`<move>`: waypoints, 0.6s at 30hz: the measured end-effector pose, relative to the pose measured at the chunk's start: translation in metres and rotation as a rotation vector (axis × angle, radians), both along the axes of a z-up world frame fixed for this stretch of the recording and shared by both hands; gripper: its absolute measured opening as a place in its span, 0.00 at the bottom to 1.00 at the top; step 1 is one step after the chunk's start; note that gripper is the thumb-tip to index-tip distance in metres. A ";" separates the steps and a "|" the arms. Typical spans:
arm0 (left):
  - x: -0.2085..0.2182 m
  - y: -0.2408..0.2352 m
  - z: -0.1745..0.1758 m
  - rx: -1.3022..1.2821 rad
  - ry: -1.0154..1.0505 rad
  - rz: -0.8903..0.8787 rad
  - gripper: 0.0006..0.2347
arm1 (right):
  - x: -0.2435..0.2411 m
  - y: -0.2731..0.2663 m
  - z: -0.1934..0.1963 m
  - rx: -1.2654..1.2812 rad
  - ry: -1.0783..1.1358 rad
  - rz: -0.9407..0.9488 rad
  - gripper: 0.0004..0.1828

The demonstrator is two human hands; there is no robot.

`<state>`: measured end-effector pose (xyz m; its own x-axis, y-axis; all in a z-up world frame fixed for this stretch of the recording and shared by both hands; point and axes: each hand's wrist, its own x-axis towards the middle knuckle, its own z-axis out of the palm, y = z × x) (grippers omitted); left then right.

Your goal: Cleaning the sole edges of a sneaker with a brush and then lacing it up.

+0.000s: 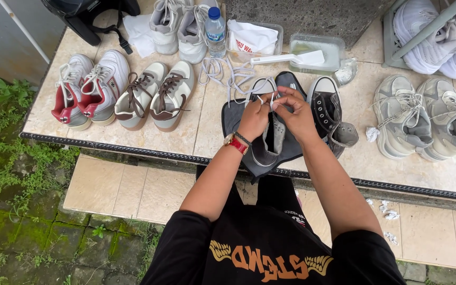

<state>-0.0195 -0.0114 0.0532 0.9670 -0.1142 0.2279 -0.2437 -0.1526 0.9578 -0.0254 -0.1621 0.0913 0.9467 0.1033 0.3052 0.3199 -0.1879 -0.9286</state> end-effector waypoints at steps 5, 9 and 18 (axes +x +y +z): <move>-0.006 0.004 0.033 0.026 0.021 -0.045 0.19 | 0.002 -0.004 0.006 -0.014 -0.020 -0.009 0.05; 0.010 -0.005 0.002 0.226 -0.017 -0.044 0.19 | 0.002 -0.005 0.004 -0.034 -0.020 0.005 0.06; 0.016 -0.006 -0.017 0.575 -0.108 0.003 0.20 | 0.002 0.003 0.010 0.163 0.076 0.108 0.11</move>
<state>-0.0032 -0.0169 0.0364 0.9422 -0.2461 0.2274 -0.3342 -0.6416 0.6904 -0.0237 -0.1593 0.1009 0.9536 0.1603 0.2548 0.2583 -0.0013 -0.9661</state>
